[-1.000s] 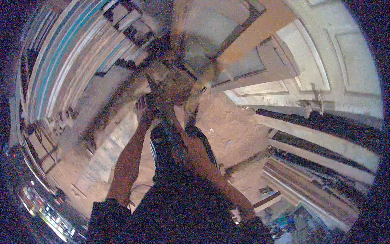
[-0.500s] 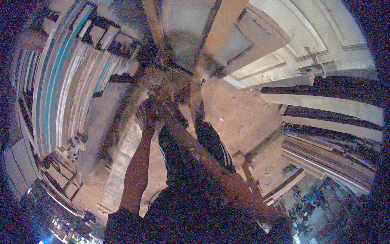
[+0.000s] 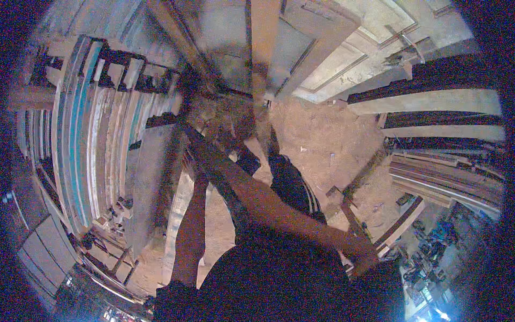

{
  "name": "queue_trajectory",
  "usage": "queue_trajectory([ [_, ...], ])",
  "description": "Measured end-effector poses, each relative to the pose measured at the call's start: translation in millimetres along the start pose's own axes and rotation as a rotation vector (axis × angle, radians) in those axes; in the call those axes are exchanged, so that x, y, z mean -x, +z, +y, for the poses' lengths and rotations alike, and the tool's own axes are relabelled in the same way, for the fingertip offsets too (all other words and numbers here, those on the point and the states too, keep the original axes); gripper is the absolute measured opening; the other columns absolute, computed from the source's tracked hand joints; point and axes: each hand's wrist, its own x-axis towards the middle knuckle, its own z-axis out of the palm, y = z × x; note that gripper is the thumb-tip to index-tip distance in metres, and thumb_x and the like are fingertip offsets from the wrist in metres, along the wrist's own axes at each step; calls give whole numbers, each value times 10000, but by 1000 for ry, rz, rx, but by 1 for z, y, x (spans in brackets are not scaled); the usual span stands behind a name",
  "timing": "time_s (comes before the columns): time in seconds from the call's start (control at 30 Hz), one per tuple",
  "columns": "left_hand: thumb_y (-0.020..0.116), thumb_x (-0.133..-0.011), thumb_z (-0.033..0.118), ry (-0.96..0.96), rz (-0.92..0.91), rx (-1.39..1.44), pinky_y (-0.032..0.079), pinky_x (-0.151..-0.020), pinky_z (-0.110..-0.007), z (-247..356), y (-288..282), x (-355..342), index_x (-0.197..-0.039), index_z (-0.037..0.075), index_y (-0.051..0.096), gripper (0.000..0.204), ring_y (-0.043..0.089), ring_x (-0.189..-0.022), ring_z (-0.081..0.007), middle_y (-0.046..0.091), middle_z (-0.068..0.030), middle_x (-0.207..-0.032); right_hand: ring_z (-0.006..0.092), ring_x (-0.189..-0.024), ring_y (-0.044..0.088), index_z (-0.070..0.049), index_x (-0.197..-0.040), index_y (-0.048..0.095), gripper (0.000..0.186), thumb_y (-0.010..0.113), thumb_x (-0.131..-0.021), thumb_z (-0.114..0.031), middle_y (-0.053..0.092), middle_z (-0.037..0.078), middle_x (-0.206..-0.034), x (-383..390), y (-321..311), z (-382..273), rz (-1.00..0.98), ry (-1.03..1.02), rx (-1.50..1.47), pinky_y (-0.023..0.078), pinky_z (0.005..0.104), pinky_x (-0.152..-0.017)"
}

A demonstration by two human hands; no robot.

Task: The person saws a piece of wood by hand while holding it in place on a workbench.

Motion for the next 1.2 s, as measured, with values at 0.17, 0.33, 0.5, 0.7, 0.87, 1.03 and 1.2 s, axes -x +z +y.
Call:
queue_trajectory([
  [0.17,775,-745,422,-115,-177,117,333,-1100,-546,12,-49,-11,-1483,14,311,962,428,-1310,-422,421,-226,-1449,467,-917,671,-172,-1568,257,872,697,-816,-158,643,285,-1099,50,-21,-11,-2,-36,54,558,483,-802],
  [0.33,798,-712,408,-83,-55,298,303,-1123,-558,-8,-25,-2,-1484,24,287,1002,407,-1330,-407,442,-216,-1409,454,-985,671,-167,-1566,251,792,614,-862,-152,595,318,-1214,24,2,7,33,-101,22,568,501,-844],
  [0.5,775,-726,411,-124,-130,18,297,-1133,-557,-11,-44,-8,-1484,34,294,974,430,-1313,-419,442,-206,-1414,465,-1018,651,-150,-1554,264,794,618,-844,-143,596,318,-1206,44,-27,-27,-130,92,-58,555,511,-847],
  [0.7,755,-758,427,121,99,-144,341,-1083,-537,-35,19,4,-1460,29,325,915,466,-1278,-401,456,-198,-1408,439,-817,700,-171,-1570,250,929,733,-778,-202,694,261,-976,21,12,-1,220,-208,15,567,487,-727],
  [0.87,715,-798,432,-5,42,124,352,-1051,-550,-11,-27,2,-1485,20,298,903,470,-1256,-413,473,-205,-1380,446,-847,688,-159,-1558,265,870,699,-805,-176,666,256,-974,52,-34,-26,28,-40,64,566,488,-748],
  [1.03,715,-790,455,80,106,17,362,-1048,-541,-6,-35,4,-1453,27,336,876,467,-1251,-409,491,-198,-1329,464,-1096,638,-161,-1557,243,744,568,-889,-122,528,320,-1357,16,-19,-2,-125,18,5,554,480,-936],
  [1.2,739,-741,526,-100,-127,64,355,-1066,-553,6,-57,-12,-1458,18,323,972,445,-1275,-416,463,-200,-1351,441,-837,690,-184,-1574,224,914,707,-799,-153,694,247,-974,39,-25,-18,-28,9,-63,559,475,-754],
])
